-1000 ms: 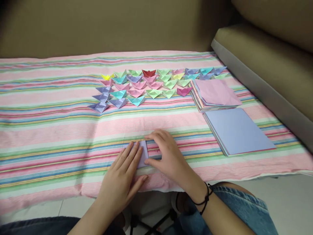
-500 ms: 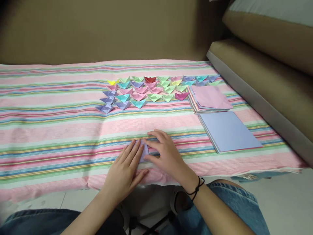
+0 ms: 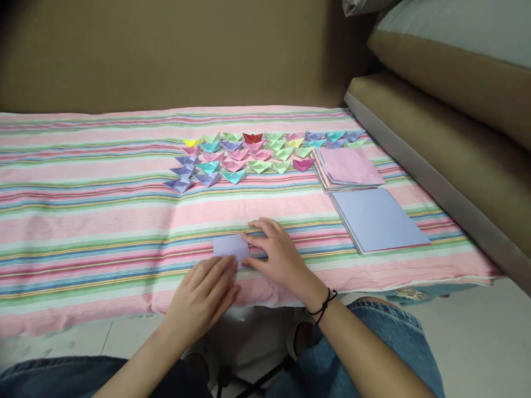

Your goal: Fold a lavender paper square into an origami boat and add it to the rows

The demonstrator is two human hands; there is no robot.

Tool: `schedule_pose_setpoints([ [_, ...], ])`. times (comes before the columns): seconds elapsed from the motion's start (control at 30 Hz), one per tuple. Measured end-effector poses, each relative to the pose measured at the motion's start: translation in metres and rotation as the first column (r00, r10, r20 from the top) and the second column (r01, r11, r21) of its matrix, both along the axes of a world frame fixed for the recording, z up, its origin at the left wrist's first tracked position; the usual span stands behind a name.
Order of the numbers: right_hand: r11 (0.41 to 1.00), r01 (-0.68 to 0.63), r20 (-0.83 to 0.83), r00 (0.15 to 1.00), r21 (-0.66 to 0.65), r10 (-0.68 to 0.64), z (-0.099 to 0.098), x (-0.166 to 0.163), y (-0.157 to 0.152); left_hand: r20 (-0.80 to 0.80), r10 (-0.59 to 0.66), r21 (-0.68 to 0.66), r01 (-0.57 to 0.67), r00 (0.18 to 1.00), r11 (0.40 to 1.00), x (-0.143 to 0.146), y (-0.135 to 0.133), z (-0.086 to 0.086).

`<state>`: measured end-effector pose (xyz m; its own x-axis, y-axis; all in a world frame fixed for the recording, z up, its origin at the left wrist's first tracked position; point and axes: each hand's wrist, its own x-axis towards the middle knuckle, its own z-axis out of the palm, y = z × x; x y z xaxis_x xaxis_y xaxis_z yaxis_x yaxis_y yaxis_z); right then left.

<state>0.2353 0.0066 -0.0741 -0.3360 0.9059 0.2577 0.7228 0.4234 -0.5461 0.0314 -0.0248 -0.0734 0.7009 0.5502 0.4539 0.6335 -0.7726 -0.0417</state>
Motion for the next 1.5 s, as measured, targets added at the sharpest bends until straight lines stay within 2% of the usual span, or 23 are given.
schedule_pose_setpoints([
  [0.1,1.000,0.000,-0.003,1.000,0.008,0.000,-0.001,0.001,0.001,-0.020,0.005,0.044,-0.004,1.000,0.999,0.002,-0.009,-0.002],
  [0.53,1.000,-0.003,-0.029,1.000,0.022,0.004,-0.004,0.001,0.000,-0.153,0.187,-0.029,-0.193,0.970,0.981,0.022,-0.025,-0.002],
  [0.67,1.000,0.007,-0.036,0.999,0.024,-0.006,-0.004,0.000,0.000,-0.129,0.209,-0.071,-0.220,0.969,0.973,0.023,-0.028,-0.002],
  [0.87,0.999,0.003,-0.039,0.999,0.034,-0.002,-0.005,0.001,0.000,-0.088,0.205,-0.051,-0.210,0.975,0.976,0.021,-0.033,-0.006],
  [1.03,1.000,0.003,-0.040,0.999,0.027,-0.002,-0.004,0.001,-0.001,-0.044,0.199,0.021,-0.198,0.979,0.980,0.016,-0.034,-0.007],
  [1.33,1.000,-0.005,-0.039,0.999,0.015,0.005,-0.002,0.001,-0.001,0.007,0.249,0.107,-0.249,0.968,0.963,0.000,-0.036,0.000],
  [1.43,1.000,-0.010,-0.028,1.000,0.014,0.010,-0.002,0.001,-0.002,0.057,0.196,-0.003,-0.196,0.979,0.981,-0.010,-0.027,0.005],
  [1.5,1.000,-0.015,-0.020,1.000,0.012,0.015,-0.001,0.001,-0.002,0.111,0.158,-0.168,-0.139,0.981,0.976,-0.018,-0.016,0.009],
])
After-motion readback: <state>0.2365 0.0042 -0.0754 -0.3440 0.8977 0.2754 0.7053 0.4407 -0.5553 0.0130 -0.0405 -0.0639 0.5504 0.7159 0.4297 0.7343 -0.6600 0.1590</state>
